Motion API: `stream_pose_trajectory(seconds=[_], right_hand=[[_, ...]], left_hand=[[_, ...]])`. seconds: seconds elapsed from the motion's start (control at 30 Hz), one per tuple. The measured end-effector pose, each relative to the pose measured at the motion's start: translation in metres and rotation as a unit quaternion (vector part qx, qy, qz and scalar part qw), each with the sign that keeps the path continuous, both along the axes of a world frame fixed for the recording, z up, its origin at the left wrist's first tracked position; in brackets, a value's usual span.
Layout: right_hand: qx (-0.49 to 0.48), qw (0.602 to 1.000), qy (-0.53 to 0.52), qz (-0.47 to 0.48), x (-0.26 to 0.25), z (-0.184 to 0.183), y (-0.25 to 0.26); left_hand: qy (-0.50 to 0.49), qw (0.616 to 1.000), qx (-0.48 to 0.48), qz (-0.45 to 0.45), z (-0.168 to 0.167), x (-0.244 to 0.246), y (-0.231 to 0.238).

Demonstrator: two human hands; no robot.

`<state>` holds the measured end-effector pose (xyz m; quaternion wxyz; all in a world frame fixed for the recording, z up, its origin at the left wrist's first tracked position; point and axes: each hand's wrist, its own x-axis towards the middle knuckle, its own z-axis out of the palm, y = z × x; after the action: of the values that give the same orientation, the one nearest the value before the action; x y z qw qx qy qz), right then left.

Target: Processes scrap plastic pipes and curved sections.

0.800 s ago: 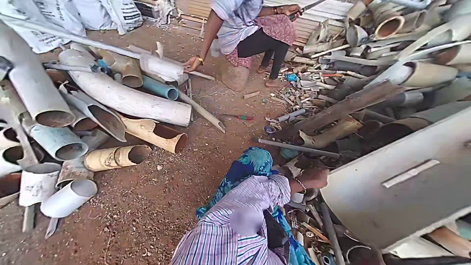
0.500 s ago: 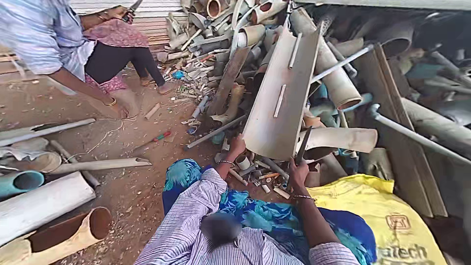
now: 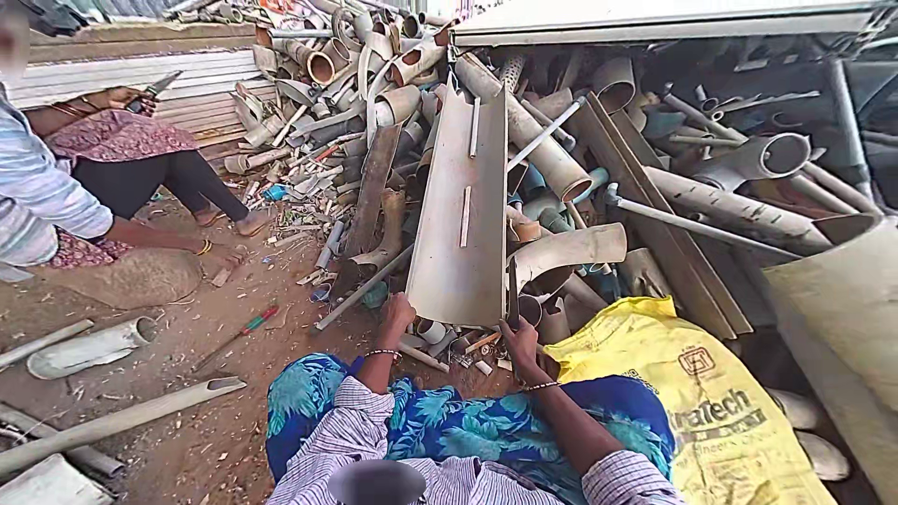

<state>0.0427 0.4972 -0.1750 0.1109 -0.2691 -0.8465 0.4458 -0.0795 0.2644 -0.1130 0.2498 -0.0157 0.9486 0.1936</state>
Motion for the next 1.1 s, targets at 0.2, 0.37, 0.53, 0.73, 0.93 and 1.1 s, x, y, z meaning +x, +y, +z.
stream_pose_trajectory(seconds=[0.2,0.37,0.53,0.73,0.93,1.1], right_hand=[[-0.029,1.000,0.006,0.005,-0.013,0.005,-0.002],[-0.029,0.999,-0.004,0.019,-0.021,0.004,-0.005],[-0.008,0.996,-0.047,0.080,-0.021,-0.004,-0.012],[-0.003,0.992,-0.085,0.097,-0.023,-0.002,-0.018],[-0.017,0.994,-0.073,0.077,-0.022,-0.001,-0.015],[-0.104,0.994,-0.015,0.018,-0.019,0.016,-0.013]], left_hand=[[0.050,0.998,0.020,0.033,-0.021,-0.007,0.000],[0.041,0.997,0.028,0.052,-0.038,-0.013,-0.002],[0.017,0.996,0.024,0.078,-0.057,-0.018,-0.005],[0.065,0.989,0.057,0.116,-0.067,-0.020,0.000],[0.095,0.982,0.100,0.125,-0.067,-0.023,0.000],[0.139,0.966,0.157,0.153,-0.056,-0.025,0.000]])
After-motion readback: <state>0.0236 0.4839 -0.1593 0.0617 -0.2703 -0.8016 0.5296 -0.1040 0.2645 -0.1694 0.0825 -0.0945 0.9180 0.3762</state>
